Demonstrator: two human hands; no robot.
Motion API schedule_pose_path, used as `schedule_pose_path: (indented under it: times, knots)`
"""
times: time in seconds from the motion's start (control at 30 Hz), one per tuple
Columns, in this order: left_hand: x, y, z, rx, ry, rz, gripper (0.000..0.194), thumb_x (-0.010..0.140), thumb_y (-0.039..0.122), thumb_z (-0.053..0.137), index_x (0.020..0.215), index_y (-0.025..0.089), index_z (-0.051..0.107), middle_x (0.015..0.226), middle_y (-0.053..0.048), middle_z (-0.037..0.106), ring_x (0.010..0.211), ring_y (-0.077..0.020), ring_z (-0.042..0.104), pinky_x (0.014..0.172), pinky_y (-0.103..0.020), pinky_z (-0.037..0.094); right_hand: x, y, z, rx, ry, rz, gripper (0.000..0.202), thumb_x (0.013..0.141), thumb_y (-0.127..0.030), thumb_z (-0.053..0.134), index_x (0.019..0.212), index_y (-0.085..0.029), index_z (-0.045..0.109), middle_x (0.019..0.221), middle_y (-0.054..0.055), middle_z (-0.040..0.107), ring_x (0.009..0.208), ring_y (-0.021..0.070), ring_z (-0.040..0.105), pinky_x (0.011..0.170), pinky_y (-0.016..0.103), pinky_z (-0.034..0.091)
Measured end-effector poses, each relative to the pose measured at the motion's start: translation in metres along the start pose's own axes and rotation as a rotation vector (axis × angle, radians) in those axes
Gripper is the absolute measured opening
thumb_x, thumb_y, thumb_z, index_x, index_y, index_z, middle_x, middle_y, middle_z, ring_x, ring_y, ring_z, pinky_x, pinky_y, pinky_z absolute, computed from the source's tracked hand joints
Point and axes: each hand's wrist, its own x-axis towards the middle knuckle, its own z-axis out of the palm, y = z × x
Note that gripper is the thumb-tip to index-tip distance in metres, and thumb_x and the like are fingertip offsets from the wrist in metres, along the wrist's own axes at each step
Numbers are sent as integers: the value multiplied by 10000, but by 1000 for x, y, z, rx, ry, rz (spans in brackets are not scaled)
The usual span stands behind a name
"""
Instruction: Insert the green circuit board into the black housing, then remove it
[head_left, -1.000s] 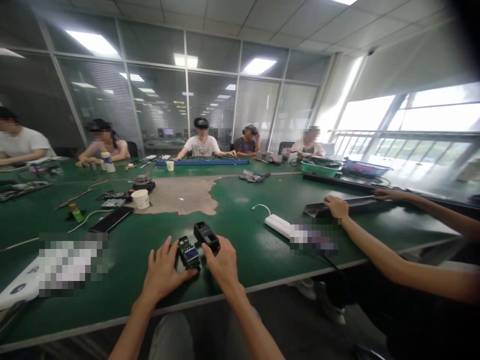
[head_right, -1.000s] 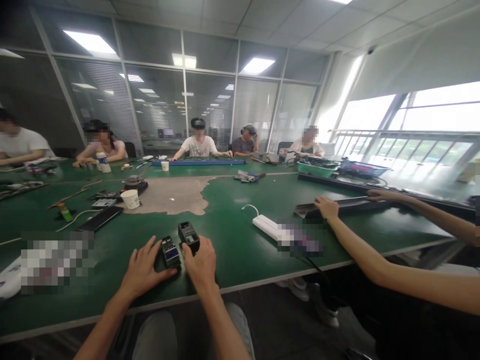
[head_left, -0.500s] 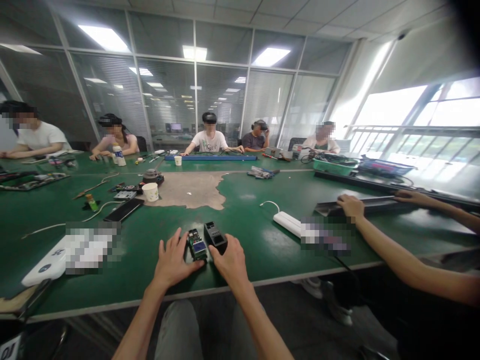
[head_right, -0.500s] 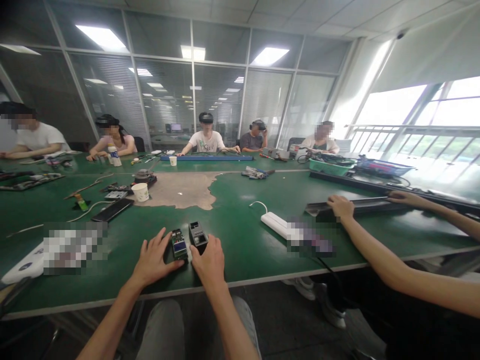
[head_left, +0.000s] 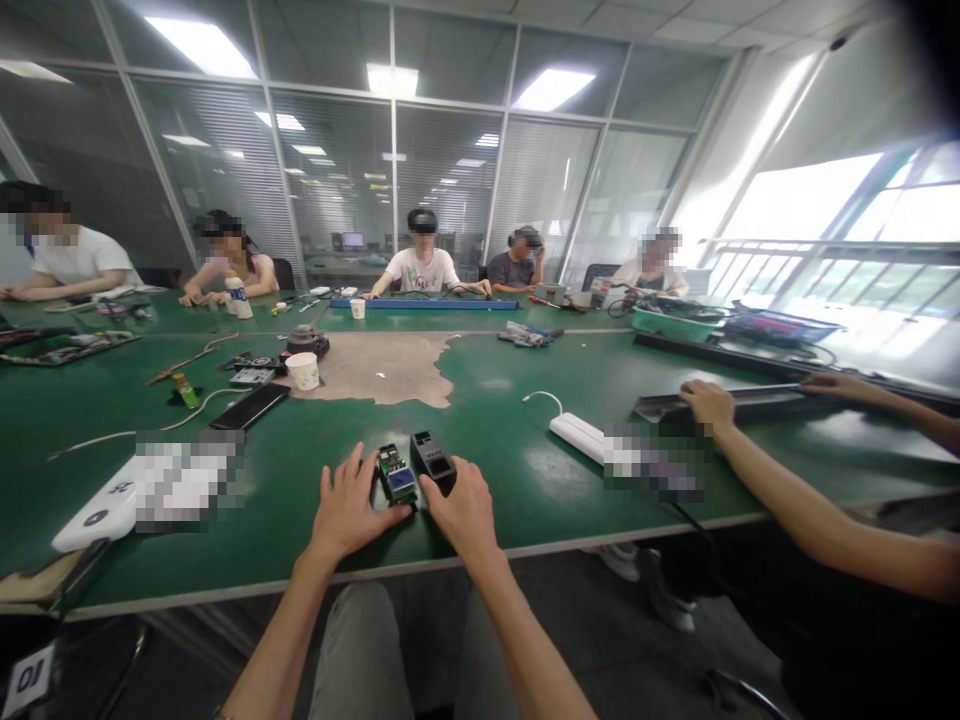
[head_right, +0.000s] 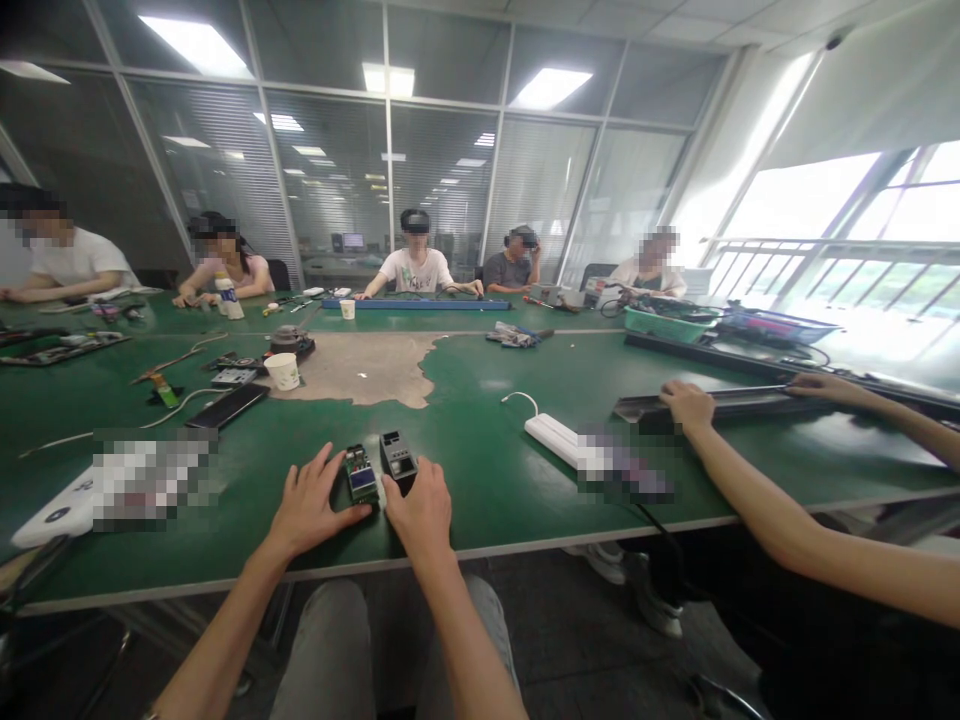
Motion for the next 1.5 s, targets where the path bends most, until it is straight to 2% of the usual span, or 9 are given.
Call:
schedule_pose_path:
  times: [0.13, 0.43, 0.63, 0.73, 0.9, 1.2, 1.5]
  knots:
    - [0, 1, -1, 7, -8, 2, 1007, 695, 845, 458, 1455, 194, 348, 1578, -151, 228, 1425, -345, 261, 1152, -579, 123, 1, 1, 1, 18, 10, -6, 296, 844, -373, 598, 1051, -163, 623, 968, 98, 633, 947, 230, 611, 839, 305, 443]
    - [1, -1, 0, 2, -14, -3, 989, 701, 823, 476, 1463, 210, 330, 1580, -148, 227, 1432, -340, 252, 1157, -557, 105, 3, 0, -6, 100, 68, -22, 248, 858, -376, 576, 983, -172, 641, 936, 88, 643, 921, 226, 599, 833, 312, 437]
    - [0, 0, 0, -3, -15, -8, 991, 704, 805, 497, 1467, 199, 316, 1579, -150, 228, 1432, -339, 250, 1160, -549, 96, 5, -13, -18, 146, 104, -73, 244, 863, -380, 572, 980, -176, 639, 928, 79, 652, 894, 218, 589, 819, 310, 431]
    - [0, 1, 1, -27, -9, -16, 1058, 700, 792, 515, 1499, 164, 223, 1573, -169, 235, 1434, -335, 246, 1161, -546, 97, 6, -24, -21, 190, 109, -103, 230, 867, -378, 572, 967, -182, 636, 918, 70, 652, 877, 209, 586, 808, 302, 429]
    - [-1, 0, 3, -56, 35, -24, 1146, 698, 759, 541, 1515, 99, 83, 1568, -196, 228, 1436, -329, 242, 1161, -548, 112, 2, -42, -13, 213, 77, -111, 260, 845, -396, 607, 983, -178, 640, 922, 68, 649, 873, 203, 594, 811, 296, 433]
    - [-3, -1, 2, -107, 59, -5, 1123, 722, 599, 594, 1514, 120, -41, 1566, -195, 234, 1424, -318, 271, 1157, -542, 122, -5, -60, -5, 121, 23, -99, 292, 850, -422, 589, 995, -173, 639, 935, 89, 649, 903, 213, 611, 800, 297, 443]
    - [-4, -2, 2, -101, 43, -13, 1032, 770, 452, 547, 1514, 132, -93, 1565, -179, 242, 1434, -306, 252, 1153, -532, 119, -13, -58, 6, 7, -31, -114, 281, 855, -433, 587, 983, -185, 616, 920, 86, 627, 891, 219, 616, 770, 295, 441]
